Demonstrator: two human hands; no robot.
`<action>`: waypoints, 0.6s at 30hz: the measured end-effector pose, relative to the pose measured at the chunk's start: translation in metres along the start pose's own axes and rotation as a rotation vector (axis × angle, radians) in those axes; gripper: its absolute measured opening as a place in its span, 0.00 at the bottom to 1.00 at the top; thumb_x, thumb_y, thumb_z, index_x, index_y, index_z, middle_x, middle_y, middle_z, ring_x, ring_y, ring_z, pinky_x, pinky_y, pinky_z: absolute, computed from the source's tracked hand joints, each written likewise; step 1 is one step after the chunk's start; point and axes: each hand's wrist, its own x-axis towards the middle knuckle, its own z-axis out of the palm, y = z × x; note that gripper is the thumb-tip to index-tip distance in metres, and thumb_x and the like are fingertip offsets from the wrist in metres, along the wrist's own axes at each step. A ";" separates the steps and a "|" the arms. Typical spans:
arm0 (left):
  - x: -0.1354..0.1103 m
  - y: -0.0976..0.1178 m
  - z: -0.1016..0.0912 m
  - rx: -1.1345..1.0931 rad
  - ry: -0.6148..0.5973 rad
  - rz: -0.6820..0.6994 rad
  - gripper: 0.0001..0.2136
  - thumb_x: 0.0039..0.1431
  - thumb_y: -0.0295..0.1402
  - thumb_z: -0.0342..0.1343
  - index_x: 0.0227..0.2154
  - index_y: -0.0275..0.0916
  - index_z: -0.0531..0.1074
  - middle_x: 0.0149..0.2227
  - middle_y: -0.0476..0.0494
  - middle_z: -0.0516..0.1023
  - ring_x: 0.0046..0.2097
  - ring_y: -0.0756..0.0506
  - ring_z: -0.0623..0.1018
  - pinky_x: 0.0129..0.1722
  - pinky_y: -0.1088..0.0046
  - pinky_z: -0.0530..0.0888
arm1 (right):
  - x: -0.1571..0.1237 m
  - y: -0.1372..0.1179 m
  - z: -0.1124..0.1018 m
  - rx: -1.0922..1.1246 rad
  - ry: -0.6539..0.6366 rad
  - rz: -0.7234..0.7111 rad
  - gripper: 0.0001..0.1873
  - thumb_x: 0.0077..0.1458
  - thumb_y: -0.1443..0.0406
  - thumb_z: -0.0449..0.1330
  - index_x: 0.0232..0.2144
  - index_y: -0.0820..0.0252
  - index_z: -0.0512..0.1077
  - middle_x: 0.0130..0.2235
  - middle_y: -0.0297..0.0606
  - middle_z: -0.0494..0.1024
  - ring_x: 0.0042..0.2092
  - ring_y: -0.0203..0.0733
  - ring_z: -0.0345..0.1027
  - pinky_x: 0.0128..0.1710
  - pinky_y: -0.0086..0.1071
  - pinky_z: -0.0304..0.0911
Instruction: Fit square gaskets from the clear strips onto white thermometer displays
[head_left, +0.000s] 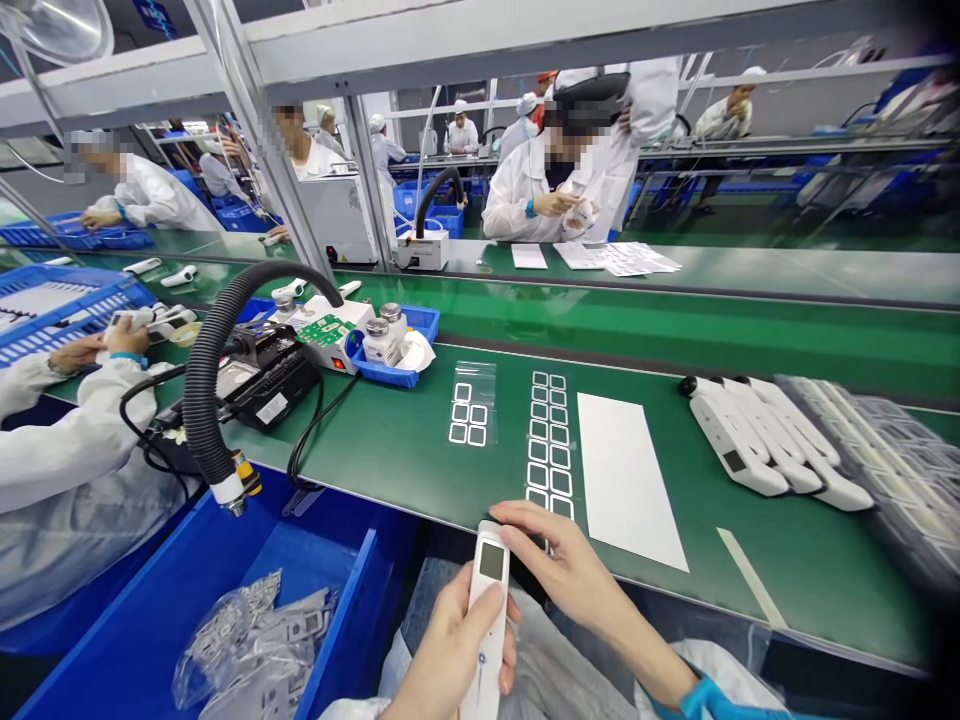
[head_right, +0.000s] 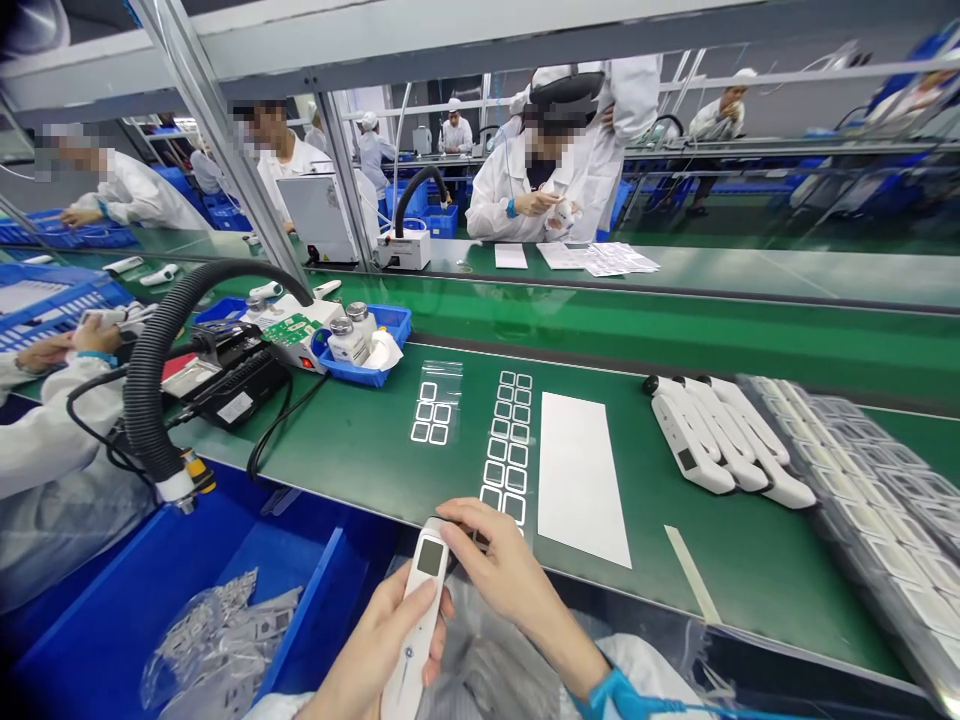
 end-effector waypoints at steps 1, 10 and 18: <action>0.001 -0.001 0.000 0.028 -0.024 0.006 0.24 0.51 0.55 0.62 0.33 0.36 0.67 0.21 0.51 0.70 0.17 0.54 0.66 0.17 0.79 0.62 | 0.003 -0.001 -0.001 0.039 -0.040 0.032 0.13 0.61 0.59 0.57 0.40 0.57 0.79 0.45 0.44 0.79 0.45 0.47 0.73 0.45 0.38 0.69; 0.003 -0.005 0.002 0.140 0.006 0.030 0.23 0.54 0.55 0.59 0.32 0.37 0.66 0.27 0.48 0.72 0.17 0.54 0.66 0.15 0.79 0.63 | 0.012 0.001 0.001 0.188 -0.098 0.196 0.12 0.53 0.57 0.63 0.33 0.60 0.78 0.31 0.37 0.78 0.32 0.40 0.70 0.33 0.32 0.66; 0.004 -0.001 0.007 0.170 0.022 0.006 0.21 0.54 0.53 0.58 0.34 0.39 0.63 0.26 0.52 0.71 0.18 0.54 0.67 0.14 0.80 0.64 | 0.013 0.007 -0.006 0.211 -0.153 0.141 0.13 0.54 0.56 0.63 0.34 0.59 0.80 0.34 0.37 0.78 0.34 0.40 0.70 0.34 0.31 0.65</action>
